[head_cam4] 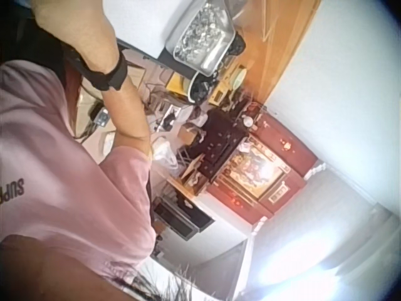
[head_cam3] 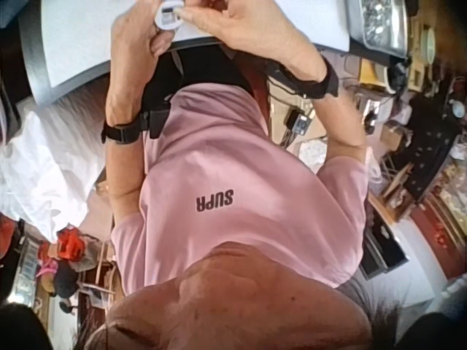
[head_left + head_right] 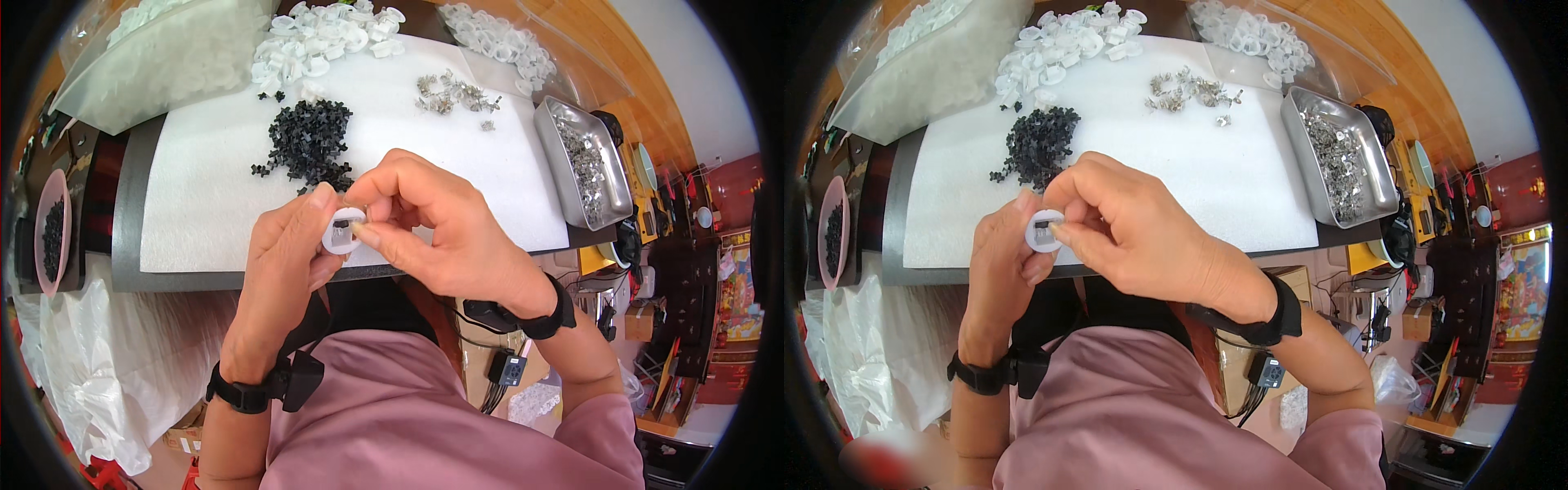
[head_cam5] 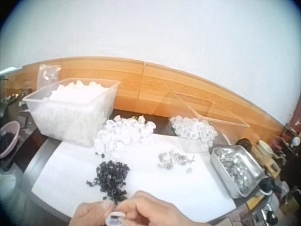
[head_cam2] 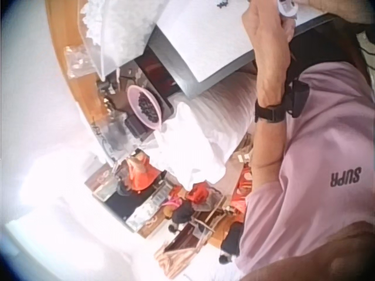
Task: Assembling small plastic and metal components into circular housings at a workstation.
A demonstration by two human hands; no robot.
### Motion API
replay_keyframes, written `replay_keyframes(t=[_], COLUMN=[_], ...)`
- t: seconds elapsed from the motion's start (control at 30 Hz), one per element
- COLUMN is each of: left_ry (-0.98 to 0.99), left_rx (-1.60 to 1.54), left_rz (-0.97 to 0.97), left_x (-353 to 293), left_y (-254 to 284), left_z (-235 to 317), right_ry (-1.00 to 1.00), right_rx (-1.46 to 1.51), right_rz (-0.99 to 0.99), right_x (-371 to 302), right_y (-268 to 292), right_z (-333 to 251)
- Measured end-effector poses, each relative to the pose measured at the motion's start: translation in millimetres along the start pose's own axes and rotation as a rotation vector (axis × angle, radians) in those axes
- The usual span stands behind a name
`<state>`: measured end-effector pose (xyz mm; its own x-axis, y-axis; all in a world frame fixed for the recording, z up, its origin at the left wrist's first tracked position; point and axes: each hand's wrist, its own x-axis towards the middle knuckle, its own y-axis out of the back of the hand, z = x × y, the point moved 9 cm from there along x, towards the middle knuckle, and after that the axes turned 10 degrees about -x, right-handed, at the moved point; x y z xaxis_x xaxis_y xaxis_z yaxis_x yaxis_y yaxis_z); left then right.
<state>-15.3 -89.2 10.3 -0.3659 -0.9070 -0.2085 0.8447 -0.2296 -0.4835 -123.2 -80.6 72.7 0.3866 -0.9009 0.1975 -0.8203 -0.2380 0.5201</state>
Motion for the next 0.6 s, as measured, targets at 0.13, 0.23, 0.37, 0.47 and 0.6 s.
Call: replay_keyframes(t=[0.13, 0.23, 0.37, 0.47, 0.6], left_ry=[-0.038, -0.043, -0.087, -0.085, -0.058], left_rx=[0.02, 0.025, 0.022, 0.065, 0.154], left_rz=[-0.035, -0.052, -0.089, -0.087, -0.051], left_x=[-1, -2, -2, -2, -3], left_y=[-1, -4, -6, -7, -8], left_z=[1, 3, 4, 3, 6], right_ry=[0.237, 0.381, 0.474, 0.494, 0.481], right_rx=[-0.288, -0.408, -0.484, -0.525, -0.613], right_rz=[0.103, 0.196, 0.216, 0.215, 0.188], right_x=[-4, -11, -13, -13, -13], right_y=[3, 3, 1, -1, -1], right_z=[-21, -27, -34, -38, -38])
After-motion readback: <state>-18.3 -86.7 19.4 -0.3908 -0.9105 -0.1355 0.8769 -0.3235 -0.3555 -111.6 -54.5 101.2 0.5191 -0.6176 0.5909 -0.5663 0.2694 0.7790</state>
